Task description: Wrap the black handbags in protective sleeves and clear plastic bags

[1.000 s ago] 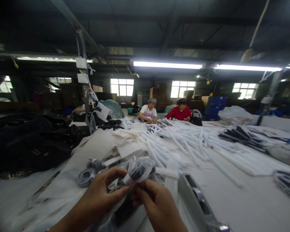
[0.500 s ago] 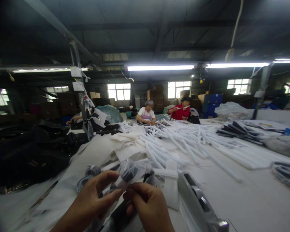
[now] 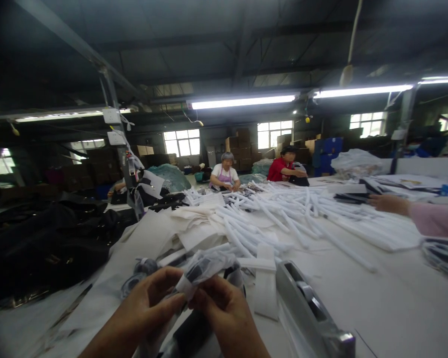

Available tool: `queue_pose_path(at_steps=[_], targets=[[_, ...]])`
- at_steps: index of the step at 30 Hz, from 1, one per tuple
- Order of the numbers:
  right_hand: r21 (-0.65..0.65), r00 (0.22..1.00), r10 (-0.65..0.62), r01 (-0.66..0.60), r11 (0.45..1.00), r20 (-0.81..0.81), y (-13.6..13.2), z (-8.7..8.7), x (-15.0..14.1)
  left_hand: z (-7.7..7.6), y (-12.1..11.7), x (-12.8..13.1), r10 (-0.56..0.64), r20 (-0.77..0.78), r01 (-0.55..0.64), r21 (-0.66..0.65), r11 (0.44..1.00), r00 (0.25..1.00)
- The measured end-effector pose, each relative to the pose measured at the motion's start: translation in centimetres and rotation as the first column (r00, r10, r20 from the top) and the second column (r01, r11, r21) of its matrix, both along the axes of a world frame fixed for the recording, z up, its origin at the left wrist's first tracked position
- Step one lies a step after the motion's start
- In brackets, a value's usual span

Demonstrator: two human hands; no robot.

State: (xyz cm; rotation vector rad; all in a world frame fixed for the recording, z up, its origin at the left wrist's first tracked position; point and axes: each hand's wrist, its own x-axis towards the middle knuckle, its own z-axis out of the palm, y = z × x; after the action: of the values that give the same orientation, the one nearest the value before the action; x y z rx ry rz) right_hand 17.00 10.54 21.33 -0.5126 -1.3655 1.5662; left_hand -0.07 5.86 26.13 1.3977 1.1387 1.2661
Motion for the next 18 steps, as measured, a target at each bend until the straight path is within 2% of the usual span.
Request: queue_pose_path(at_steps=[4, 7, 11, 18], targets=[[-0.009, 0.998, -0.066, 0.066, 0.998, 0.001, -0.1, -0.5, -0.4, -0.3, 0.0, 0.0, 0.009, -0.012, -0.009, 0.014, 1.0, 1.0], [-0.074, 0.996, -0.023, 0.017, 0.997, -0.082, -0.1, -0.9, -0.8, -0.5, 0.0, -0.1, 0.014, -0.004, -0.014, 0.012, 1.0, 1.0], [-0.046, 0.993, -0.006, 0.001, 0.999, -0.114, -0.2, -1.1, -1.2, -0.5, 0.1, -0.1, 0.018, -0.032, -0.017, 0.007, 1.0, 0.999], [-0.072, 0.962, -0.11, 0.095, 0.993, -0.249, -0.3, -1.2, -1.9, -0.5, -0.2, 0.3, -0.009, -0.053, 0.012, 0.041, 0.999, 0.999]])
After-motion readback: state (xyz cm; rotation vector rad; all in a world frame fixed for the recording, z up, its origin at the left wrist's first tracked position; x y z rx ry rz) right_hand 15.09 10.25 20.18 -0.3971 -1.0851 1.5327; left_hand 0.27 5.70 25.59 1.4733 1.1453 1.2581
